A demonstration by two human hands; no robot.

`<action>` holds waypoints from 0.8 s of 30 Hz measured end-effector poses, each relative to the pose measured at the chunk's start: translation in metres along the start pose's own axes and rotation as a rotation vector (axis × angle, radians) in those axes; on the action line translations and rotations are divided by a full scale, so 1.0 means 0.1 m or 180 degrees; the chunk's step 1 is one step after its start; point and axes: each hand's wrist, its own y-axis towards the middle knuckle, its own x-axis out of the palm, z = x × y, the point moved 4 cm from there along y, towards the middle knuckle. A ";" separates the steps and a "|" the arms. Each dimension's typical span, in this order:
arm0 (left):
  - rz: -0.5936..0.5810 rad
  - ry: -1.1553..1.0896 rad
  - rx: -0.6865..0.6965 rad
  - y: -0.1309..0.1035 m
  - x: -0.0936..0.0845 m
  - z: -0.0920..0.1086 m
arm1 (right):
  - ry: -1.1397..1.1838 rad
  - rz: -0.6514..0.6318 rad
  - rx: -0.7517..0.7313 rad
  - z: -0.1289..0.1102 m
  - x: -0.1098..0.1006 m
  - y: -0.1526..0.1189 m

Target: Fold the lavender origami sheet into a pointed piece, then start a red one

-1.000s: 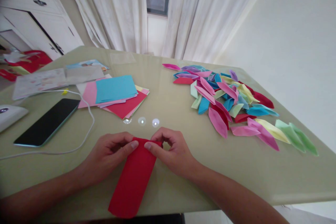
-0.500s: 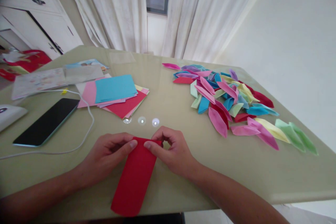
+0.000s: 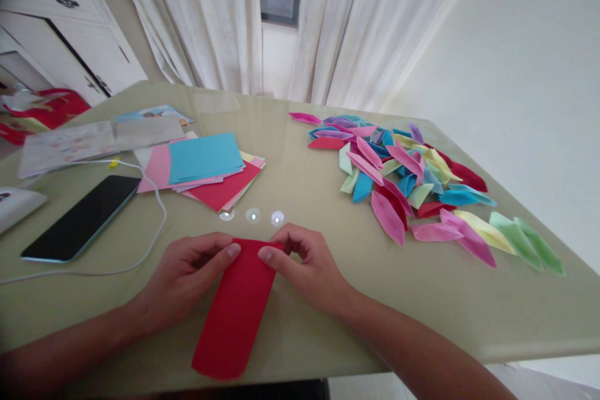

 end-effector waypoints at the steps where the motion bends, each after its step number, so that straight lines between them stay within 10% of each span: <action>1: 0.0123 -0.0043 -0.0040 0.00 -0.01 -0.01 | 0.0144 -0.0088 0.0099 0.00 0.01 0.02; 13: 0.0192 0.0221 0.0036 0.00 -0.04 0.00 | 0.0136 0.0432 -0.0163 -0.06 -0.04 0.00; 24: 0.0472 0.0502 0.0176 -0.01 -0.15 -0.05 | 0.0113 -0.0308 -0.0022 -0.04 0.05 0.05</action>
